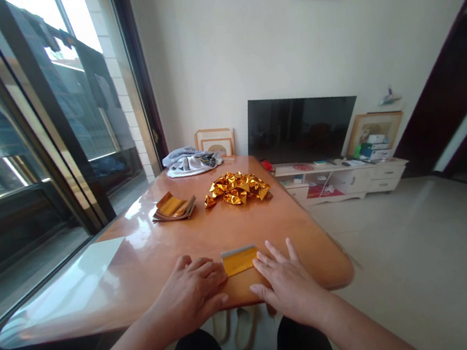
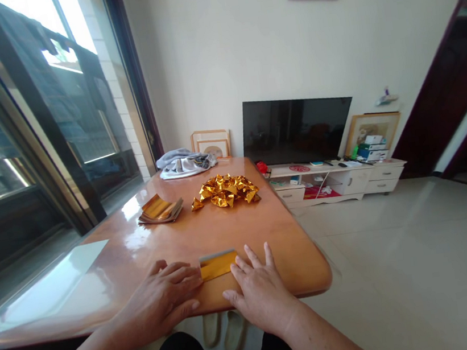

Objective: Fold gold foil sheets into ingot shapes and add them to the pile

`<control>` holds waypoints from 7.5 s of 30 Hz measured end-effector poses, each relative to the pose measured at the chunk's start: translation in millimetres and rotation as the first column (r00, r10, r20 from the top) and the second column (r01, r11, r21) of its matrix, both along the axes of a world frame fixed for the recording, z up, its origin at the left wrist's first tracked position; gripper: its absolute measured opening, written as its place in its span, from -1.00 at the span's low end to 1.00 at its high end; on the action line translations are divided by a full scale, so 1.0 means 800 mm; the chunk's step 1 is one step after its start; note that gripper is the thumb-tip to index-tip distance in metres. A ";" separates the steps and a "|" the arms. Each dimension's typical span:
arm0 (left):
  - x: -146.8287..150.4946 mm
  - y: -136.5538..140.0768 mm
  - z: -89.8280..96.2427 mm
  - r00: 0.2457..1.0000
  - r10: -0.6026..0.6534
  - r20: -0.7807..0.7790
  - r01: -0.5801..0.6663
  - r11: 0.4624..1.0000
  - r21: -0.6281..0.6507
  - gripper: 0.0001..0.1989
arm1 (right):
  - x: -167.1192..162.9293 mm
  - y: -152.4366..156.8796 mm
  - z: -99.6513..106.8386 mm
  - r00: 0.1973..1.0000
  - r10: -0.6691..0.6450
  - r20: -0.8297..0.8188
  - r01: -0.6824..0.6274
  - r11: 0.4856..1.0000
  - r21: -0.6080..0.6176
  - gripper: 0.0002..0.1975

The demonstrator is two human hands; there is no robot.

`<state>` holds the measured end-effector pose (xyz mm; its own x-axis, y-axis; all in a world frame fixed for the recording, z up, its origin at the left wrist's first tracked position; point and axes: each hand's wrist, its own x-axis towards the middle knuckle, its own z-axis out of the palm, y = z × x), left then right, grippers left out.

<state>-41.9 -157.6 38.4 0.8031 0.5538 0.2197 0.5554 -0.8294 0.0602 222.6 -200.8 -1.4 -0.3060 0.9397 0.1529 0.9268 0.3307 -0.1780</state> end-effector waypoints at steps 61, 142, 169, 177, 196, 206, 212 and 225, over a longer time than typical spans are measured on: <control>0.023 0.067 -0.053 0.917 0.277 0.286 -0.194 0.938 -0.286 -0.85 | -0.061 0.063 -0.023 0.983 -0.008 -0.182 0.046 0.977 0.209 -0.79; 0.033 0.025 -0.033 0.956 0.289 0.051 -0.275 0.942 -0.191 -0.83 | -0.057 0.082 -0.033 0.937 -0.200 -0.285 0.229 0.971 0.073 -0.91; 0.036 0.028 -0.043 0.987 0.150 0.056 -0.149 0.988 -0.032 -0.87 | -0.041 0.081 -0.028 0.924 -0.102 -0.367 0.120 0.992 0.028 -0.89; 0.036 0.030 -0.051 0.987 0.140 0.081 -0.142 0.990 0.016 -0.88 | -0.027 0.055 -0.015 0.951 0.140 -0.277 -0.115 0.988 0.104 -0.82; 0.052 0.027 -0.042 0.949 0.256 0.184 -0.246 0.966 -0.075 -0.84 | -0.018 0.024 0.002 0.984 0.175 0.034 -0.178 0.975 0.135 -0.80; 0.067 0.042 -0.054 0.848 0.454 0.275 -0.421 0.890 -0.172 -0.91 | -0.018 0.023 -0.004 0.988 0.157 0.005 -0.156 0.976 0.149 -0.78; 0.064 0.046 -0.058 0.808 0.497 0.314 -0.444 0.866 -0.229 -0.71 | -0.017 0.024 -0.005 0.989 0.148 -0.001 -0.146 0.978 0.152 -0.78; 0.049 0.060 -0.065 0.773 0.550 0.318 -0.444 0.826 -0.348 -0.63 | -0.018 0.023 -0.005 0.989 0.147 -0.028 -0.141 0.978 0.154 -0.79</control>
